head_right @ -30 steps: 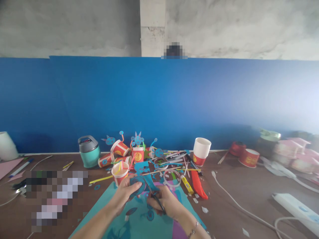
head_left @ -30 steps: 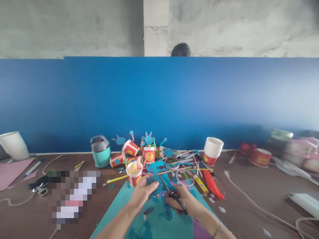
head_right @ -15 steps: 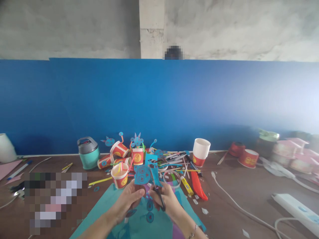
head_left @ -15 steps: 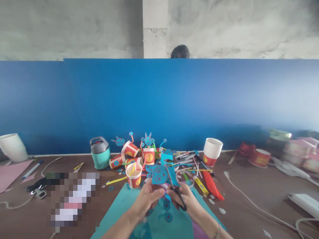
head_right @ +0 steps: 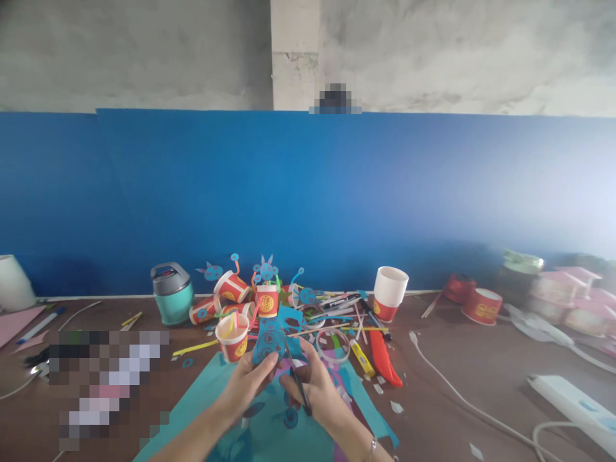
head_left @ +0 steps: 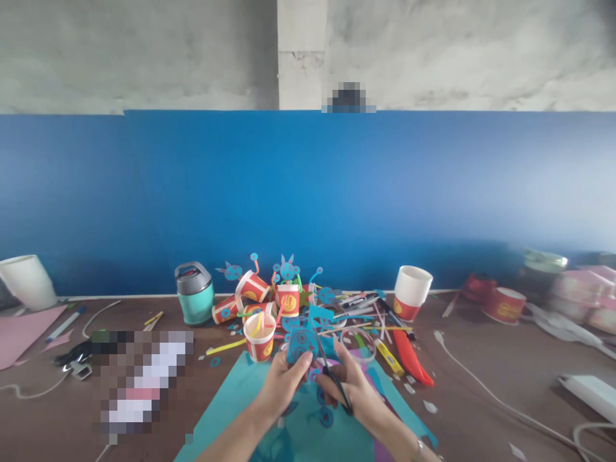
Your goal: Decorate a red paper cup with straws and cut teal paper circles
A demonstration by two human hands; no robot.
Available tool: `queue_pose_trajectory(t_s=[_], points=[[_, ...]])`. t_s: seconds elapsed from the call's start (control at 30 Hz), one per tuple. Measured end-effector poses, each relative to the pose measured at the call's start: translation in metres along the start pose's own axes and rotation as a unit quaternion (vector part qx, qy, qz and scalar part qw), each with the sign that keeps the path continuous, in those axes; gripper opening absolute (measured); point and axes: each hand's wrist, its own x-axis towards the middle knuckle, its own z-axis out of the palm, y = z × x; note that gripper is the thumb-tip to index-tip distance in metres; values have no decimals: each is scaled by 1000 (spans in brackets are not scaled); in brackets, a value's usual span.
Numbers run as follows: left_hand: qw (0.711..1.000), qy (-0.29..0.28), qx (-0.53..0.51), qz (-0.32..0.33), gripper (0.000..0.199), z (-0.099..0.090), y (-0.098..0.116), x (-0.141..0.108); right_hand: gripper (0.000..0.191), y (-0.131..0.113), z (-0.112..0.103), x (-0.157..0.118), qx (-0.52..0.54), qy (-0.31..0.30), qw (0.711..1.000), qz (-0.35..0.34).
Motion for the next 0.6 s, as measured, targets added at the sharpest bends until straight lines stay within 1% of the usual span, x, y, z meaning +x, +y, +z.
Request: queue_pose_trajectory(t_s=[0.1, 0.33, 0.6], points=[[1000, 2, 4, 16, 55, -1, 0, 0, 74, 2, -1, 1, 0, -3, 1000, -3], [1000, -6, 23, 19, 52, -4, -1, 2, 78, 5, -4, 4, -27, -3, 1000, 5], [999, -11, 40, 9, 51, -5, 9, 0, 77, 7, -10, 8, -77, -21, 997, -4]])
